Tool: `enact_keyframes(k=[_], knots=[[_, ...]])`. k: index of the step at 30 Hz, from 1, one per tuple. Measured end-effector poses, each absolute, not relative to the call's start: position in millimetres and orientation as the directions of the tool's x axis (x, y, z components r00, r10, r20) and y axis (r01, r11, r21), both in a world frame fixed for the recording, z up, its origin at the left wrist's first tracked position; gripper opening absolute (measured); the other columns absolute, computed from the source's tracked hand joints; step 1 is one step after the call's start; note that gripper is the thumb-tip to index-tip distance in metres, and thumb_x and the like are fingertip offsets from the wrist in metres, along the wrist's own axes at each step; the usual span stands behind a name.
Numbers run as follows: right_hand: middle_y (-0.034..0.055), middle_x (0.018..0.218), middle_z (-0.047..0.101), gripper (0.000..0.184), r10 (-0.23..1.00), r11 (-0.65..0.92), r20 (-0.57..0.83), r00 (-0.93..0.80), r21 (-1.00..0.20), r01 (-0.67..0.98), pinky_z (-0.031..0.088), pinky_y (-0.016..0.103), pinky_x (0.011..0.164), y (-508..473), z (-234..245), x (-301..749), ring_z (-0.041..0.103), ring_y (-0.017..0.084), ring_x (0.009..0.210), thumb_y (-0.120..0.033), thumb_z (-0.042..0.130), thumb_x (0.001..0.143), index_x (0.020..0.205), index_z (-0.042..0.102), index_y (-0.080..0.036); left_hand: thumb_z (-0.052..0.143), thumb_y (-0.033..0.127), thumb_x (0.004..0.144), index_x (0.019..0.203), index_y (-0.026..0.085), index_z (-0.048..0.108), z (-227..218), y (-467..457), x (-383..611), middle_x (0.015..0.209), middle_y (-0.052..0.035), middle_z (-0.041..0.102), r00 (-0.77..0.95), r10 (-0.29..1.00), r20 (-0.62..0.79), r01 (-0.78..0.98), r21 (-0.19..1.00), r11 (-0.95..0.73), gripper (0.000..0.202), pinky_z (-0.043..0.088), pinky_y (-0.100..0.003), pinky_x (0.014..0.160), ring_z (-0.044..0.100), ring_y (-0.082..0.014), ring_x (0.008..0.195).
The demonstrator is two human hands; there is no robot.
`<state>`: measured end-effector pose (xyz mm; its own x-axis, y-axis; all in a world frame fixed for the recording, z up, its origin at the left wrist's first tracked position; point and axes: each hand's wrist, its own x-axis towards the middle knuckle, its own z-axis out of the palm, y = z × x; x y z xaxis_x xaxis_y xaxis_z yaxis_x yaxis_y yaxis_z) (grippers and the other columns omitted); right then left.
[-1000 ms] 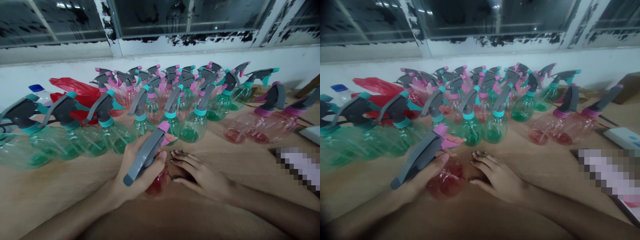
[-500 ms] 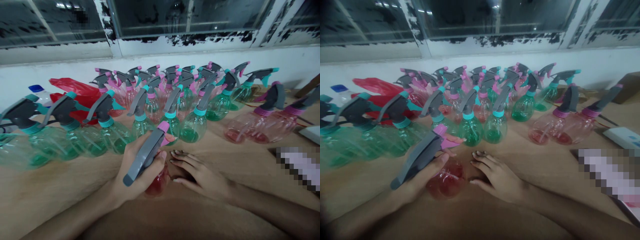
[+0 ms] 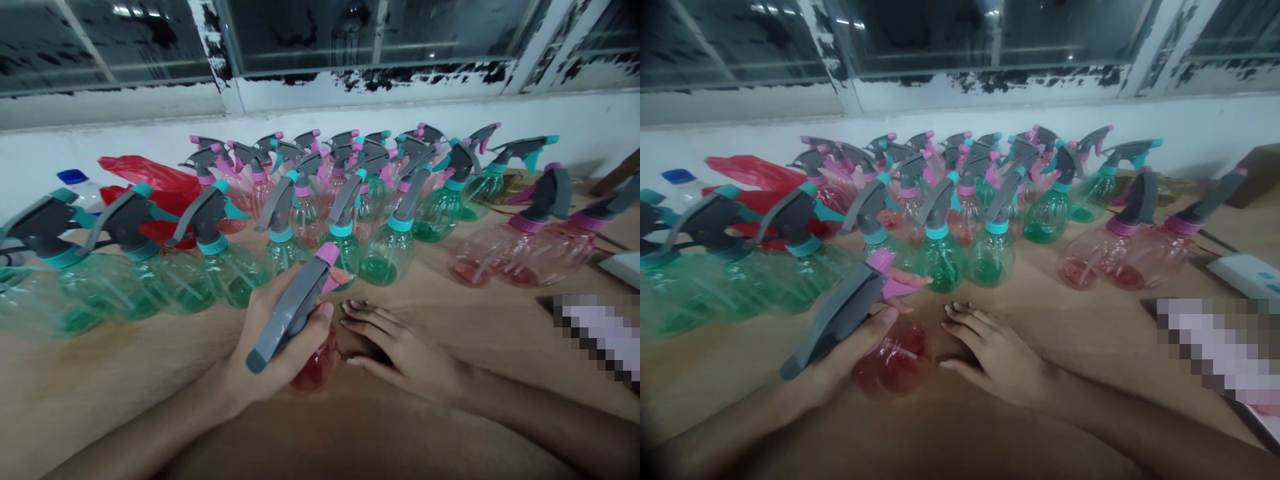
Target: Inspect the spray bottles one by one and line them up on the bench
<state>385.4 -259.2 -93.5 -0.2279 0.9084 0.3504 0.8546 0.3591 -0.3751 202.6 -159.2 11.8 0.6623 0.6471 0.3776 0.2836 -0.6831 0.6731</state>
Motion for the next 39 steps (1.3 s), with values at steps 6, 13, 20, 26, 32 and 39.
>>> enact_keyframes(k=[6, 13, 20, 26, 32, 39], knots=[[0.0106, 0.134, 0.052, 0.047, 0.914, 0.357, 0.329, -0.239, -0.369, 0.858, 0.038, 0.046, 0.106, -259.3, -93.6, 385.9, 0.041, 0.023, 0.129, -0.04, 0.051, 0.089, 0.129, 0.048, -0.016, 0.049, 0.027, 0.08, 0.08, 0.026, 0.054, 13.8, -160.7, 201.7, 0.074, 0.0011, 0.063, 0.694, 0.625, 0.356, 0.285, 0.662, -0.693, 0.006, 0.051, -0.029, 0.059, 0.06, -0.0164, 0.06], [0.0101, 0.135, 0.051, 0.047, 0.918, 0.356, 0.314, -0.243, -0.378, 0.855, 0.038, 0.046, 0.105, -258.9, -93.3, 385.5, 0.041, 0.023, 0.129, -0.041, 0.05, 0.09, 0.13, 0.047, -0.018, 0.05, 0.026, 0.08, 0.078, 0.026, 0.057, 14.4, -159.9, 201.8, 0.066, 0.0025, 0.058, 0.705, 0.622, 0.34, 0.271, 0.681, -0.68, 0.008, 0.05, -0.028, 0.056, 0.055, -0.015, 0.055], [0.0094, 0.133, 0.053, 0.046, 0.914, 0.353, 0.335, -0.229, -0.379, 0.855, 0.039, 0.045, 0.105, -259.3, -92.4, 384.4, 0.042, 0.023, 0.128, -0.04, 0.051, 0.089, 0.13, 0.047, -0.019, 0.052, 0.022, 0.077, 0.082, 0.026, 0.057, 12.6, -160.8, 202.2, 0.067, 0.0029, 0.06, 0.681, 0.613, 0.401, 0.206, 0.699, -0.685, 0.008, 0.051, -0.028, 0.057, 0.055, -0.0148, 0.054], [0.0103, 0.134, 0.052, 0.047, 0.913, 0.358, 0.332, -0.237, -0.374, 0.855, 0.038, 0.046, 0.105, -259.0, -93.8, 384.6, 0.041, 0.023, 0.129, -0.041, 0.05, 0.09, 0.13, 0.047, -0.017, 0.05, 0.018, 0.078, 0.08, 0.026, 0.056, 17.1, -159.8, 200.0, 0.073, 0.0031, 0.061, 0.719, 0.587, 0.372, 0.167, 0.727, -0.666, 0.01, 0.051, -0.028, 0.061, 0.06, -0.015, 0.061], [0.0112, 0.133, 0.052, 0.048, 0.925, 0.34, 0.298, -0.235, -0.379, 0.861, 0.037, 0.046, 0.106, -258.8, -92.3, 384.4, 0.041, 0.023, 0.129, -0.041, 0.05, 0.09, 0.131, 0.046, -0.016, 0.05, 0.015, 0.073, 0.078, 0.025, 0.057, 22.3, -159.8, 199.8, 0.076, 0.0013, 0.062, 0.765, 0.531, 0.364, 0.113, 0.736, -0.667, 0.013, 0.052, -0.029, 0.063, 0.062, -0.0163, 0.065], [0.0102, 0.135, 0.051, 0.049, 0.925, 0.343, 0.296, -0.238, -0.386, 0.856, 0.036, 0.046, 0.106, -258.1, -95.2, 385.8, 0.04, 0.023, 0.129, -0.042, 0.049, 0.09, 0.132, 0.045, -0.016, 0.052, 0.026, 0.081, 0.098, 0.026, 0.061, 15.1, -160.2, 202.2, 0.071, 0.001, 0.061, 0.695, 0.6, 0.396, 0.19, 0.704, -0.685, 0.019, 0.053, -0.03, 0.065, 0.061, -0.0169, 0.063]])
